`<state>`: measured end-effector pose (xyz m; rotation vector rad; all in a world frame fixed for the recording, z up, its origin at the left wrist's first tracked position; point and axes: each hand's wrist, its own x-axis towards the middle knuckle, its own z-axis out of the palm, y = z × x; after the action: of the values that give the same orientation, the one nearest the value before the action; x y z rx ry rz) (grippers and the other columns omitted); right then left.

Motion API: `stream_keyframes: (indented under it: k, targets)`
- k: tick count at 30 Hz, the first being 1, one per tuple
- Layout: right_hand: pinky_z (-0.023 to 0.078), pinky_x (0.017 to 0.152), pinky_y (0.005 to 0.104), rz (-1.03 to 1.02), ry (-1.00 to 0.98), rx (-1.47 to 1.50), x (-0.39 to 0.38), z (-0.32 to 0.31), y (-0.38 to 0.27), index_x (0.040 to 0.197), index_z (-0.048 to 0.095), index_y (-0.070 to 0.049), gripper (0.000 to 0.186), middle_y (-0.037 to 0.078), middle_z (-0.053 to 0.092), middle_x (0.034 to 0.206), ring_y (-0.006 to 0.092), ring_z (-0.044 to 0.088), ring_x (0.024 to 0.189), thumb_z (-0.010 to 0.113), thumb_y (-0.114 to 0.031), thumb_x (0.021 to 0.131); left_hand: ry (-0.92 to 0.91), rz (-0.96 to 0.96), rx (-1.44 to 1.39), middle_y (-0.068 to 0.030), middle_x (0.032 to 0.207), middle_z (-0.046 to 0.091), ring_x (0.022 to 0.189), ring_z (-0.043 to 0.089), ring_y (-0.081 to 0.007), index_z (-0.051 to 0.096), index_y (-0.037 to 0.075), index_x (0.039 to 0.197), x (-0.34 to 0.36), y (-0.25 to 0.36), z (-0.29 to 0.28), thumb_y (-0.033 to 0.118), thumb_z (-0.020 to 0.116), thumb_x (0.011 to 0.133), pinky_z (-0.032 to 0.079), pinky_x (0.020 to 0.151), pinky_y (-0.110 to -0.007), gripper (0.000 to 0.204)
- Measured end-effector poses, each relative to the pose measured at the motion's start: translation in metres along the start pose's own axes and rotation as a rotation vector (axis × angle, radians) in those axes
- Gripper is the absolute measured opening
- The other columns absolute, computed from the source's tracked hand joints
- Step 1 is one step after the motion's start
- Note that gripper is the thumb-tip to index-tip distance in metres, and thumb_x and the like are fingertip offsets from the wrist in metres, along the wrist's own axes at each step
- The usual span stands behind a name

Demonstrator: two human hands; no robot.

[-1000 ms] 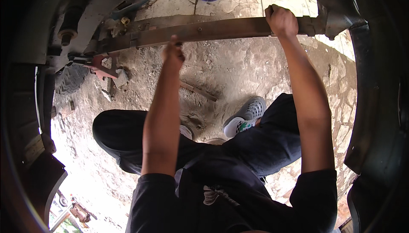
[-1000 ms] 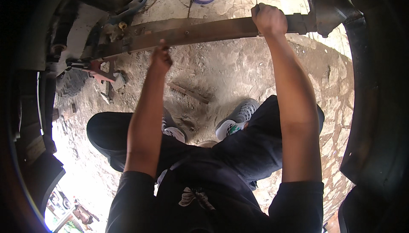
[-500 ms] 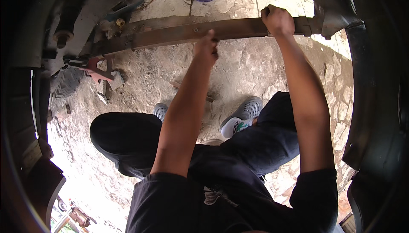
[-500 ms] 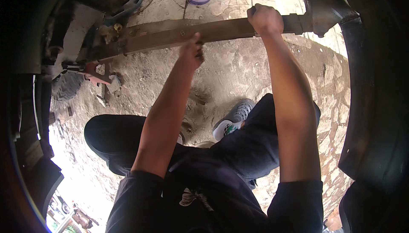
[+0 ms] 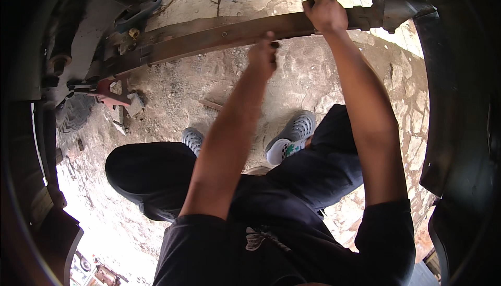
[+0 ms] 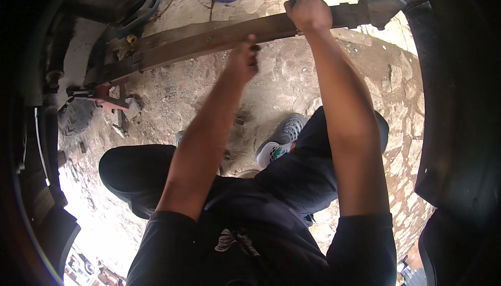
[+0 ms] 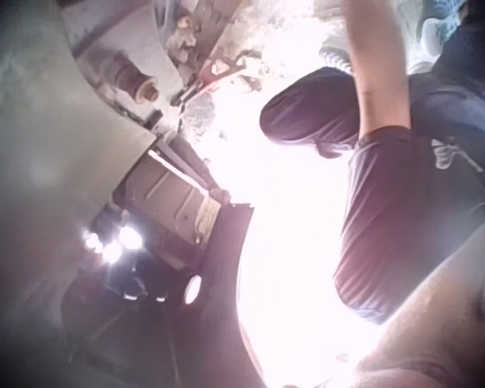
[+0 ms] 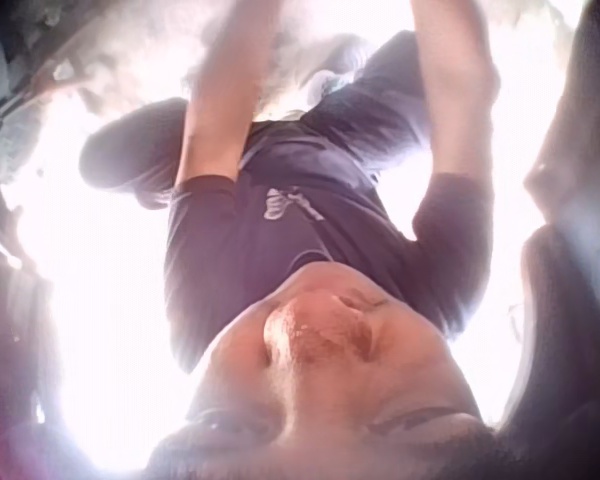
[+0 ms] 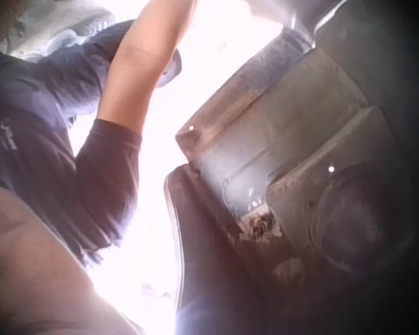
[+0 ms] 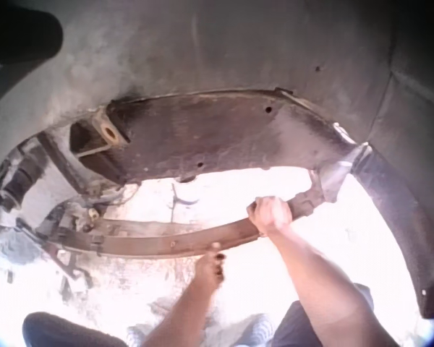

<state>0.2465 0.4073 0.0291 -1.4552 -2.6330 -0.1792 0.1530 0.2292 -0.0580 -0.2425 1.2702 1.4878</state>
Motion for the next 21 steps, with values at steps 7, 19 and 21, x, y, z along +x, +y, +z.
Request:
stream_keyframes:
  k: [7, 19, 21]
  targets:
    - [0.060, 0.078, 0.0440, -0.005, -0.008, -0.006, -0.003, -0.003, 0.002, 0.102, 0.075, -0.014, 0.044, 0.016, 0.075, 0.096, 0.0336, 0.073, 0.090, 0.052, -0.050, 0.094, 0.009, -0.104, -0.140, 0.0044, 0.057, 0.041, 0.045, 0.033, -0.0109, 0.059, 0.014, 0.075, -0.021, 0.001, 0.067, 0.039, 0.073, 0.091, 0.027, 0.043, -0.030, 0.034]
    - [0.060, 0.078, 0.0446, 0.021, -0.001, 0.062, 0.000, -0.005, 0.002, 0.102, 0.076, -0.013, 0.045, 0.015, 0.075, 0.095, 0.0344, 0.073, 0.089, 0.052, -0.050, 0.093, 0.068, 0.078, 0.044, 0.0068, 0.057, 0.040, 0.043, 0.028, -0.0081, 0.053, 0.019, 0.075, 0.001, 0.022, -0.013, 0.042, 0.068, 0.095, 0.023, 0.041, -0.028, 0.033]
    - [0.060, 0.079, 0.0447, -0.006, 0.014, 0.019, -0.002, 0.000, 0.004, 0.102, 0.076, -0.013, 0.045, 0.015, 0.075, 0.095, 0.0346, 0.073, 0.089, 0.052, -0.050, 0.093, -0.032, 0.027, 0.011, 0.0049, 0.062, 0.045, 0.045, 0.034, -0.0092, 0.055, 0.019, 0.078, -0.009, -0.002, 0.043, 0.042, 0.071, 0.092, 0.028, 0.041, -0.029, 0.032]
